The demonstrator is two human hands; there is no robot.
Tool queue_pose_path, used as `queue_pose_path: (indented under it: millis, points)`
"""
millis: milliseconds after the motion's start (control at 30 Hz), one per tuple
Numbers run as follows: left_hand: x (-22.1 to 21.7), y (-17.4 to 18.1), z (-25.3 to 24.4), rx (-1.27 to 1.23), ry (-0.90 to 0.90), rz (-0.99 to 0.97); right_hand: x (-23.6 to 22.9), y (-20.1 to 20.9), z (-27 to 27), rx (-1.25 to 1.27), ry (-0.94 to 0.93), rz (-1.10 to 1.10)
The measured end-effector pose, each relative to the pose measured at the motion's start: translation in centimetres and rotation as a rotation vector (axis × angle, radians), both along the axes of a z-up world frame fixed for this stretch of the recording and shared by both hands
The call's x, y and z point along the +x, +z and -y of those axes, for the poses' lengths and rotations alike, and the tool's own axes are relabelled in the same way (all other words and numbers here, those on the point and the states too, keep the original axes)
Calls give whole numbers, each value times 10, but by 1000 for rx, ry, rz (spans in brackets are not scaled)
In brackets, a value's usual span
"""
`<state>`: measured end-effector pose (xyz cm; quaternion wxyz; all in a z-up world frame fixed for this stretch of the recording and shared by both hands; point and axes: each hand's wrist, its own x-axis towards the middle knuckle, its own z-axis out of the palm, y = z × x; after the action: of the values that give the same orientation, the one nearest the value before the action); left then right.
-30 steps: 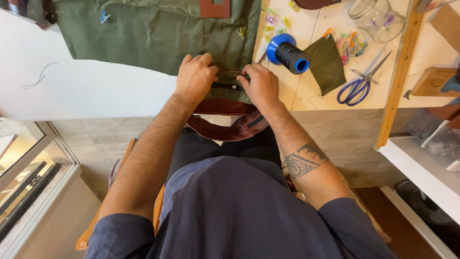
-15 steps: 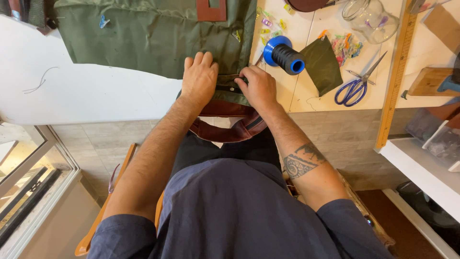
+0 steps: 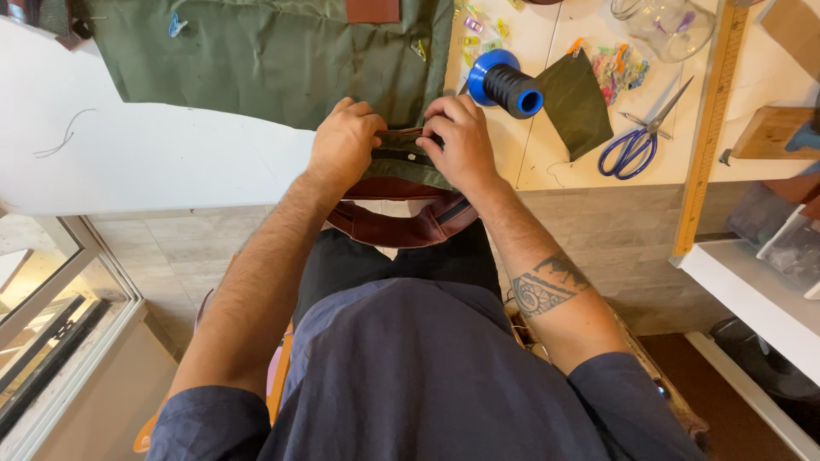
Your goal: Assembling a leather and fabric bag by trimming edges and using clips to align components
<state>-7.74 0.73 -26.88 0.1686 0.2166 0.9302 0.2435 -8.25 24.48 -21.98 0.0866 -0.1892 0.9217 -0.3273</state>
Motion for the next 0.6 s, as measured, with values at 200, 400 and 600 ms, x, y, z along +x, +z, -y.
queue_pose_path:
  millis: [200, 400, 600]
  points:
    - [4, 29, 11, 103, 5, 94, 14, 6, -6, -170, -24, 142]
    - [12, 55, 14, 59, 40, 193, 28, 29, -2, -255, -37, 171]
    - [11, 59, 14, 67, 30, 195, 33, 34, 2, -265, -79, 143]
